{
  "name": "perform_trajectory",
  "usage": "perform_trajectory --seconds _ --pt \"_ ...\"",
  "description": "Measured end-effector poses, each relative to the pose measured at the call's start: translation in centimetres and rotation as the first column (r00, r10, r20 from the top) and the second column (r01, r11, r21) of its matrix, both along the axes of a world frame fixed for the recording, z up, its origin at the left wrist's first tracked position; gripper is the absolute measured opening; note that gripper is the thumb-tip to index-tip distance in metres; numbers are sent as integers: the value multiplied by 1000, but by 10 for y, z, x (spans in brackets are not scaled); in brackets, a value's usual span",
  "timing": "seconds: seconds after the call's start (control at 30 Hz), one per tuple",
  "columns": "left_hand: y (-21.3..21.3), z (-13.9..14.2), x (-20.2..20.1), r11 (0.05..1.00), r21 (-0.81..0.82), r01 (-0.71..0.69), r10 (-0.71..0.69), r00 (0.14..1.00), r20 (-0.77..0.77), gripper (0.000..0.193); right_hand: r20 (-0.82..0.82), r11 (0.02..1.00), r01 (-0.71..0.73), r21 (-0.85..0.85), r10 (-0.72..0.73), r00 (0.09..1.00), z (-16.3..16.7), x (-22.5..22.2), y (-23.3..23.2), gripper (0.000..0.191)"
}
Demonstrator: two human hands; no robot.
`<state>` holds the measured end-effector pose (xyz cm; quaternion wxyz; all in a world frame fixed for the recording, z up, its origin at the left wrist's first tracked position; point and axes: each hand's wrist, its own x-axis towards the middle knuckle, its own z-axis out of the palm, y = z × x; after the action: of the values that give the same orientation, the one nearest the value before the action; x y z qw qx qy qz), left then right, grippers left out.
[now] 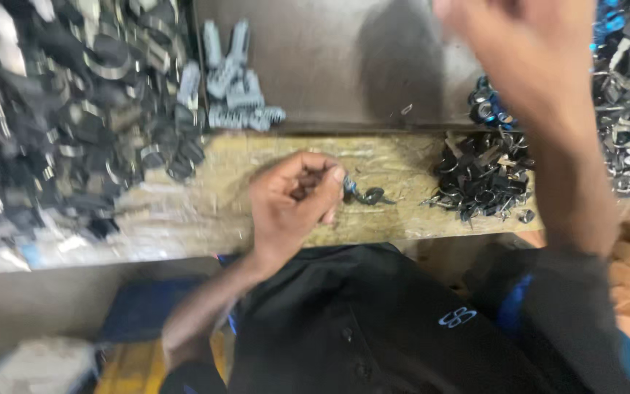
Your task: The person sits at a workbench covered with piles of lock parts and assembles padlock cylinders by hand. They pick up a cylinder body, press a blue cap or key component into it, work the part into place with their fingers, and set the finished assembly on the table, repeating this with one unit at a time.
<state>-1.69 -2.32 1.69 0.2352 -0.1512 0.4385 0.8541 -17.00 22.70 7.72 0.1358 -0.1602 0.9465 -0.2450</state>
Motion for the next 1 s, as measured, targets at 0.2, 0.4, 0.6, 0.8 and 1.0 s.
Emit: perform_trajectory --seconds 0.2,0.4,0.6,0.8,1.0 --pt "8 26 6 993 118 -27 19 998 63 8 726 518 613 -597 25 687 32 119 -40 11" --pt "22 38 15 998 20 -64 66 988 -140 9 748 288 720 -632 -18 664 15 156 -34 12" --pt "27 39 26 995 -37 -87 76 970 -231 8 777 180 767 -616 -22 629 13 163 -38 12" --pt "27 37 27 992 -95 -89 55 950 -308 7 739 260 726 -636 -66 671 9 167 -36 14" --pt "18 46 17 949 -299 -99 -40 903 -428 4 689 359 701 -616 -186 701 11 166 -42 11"
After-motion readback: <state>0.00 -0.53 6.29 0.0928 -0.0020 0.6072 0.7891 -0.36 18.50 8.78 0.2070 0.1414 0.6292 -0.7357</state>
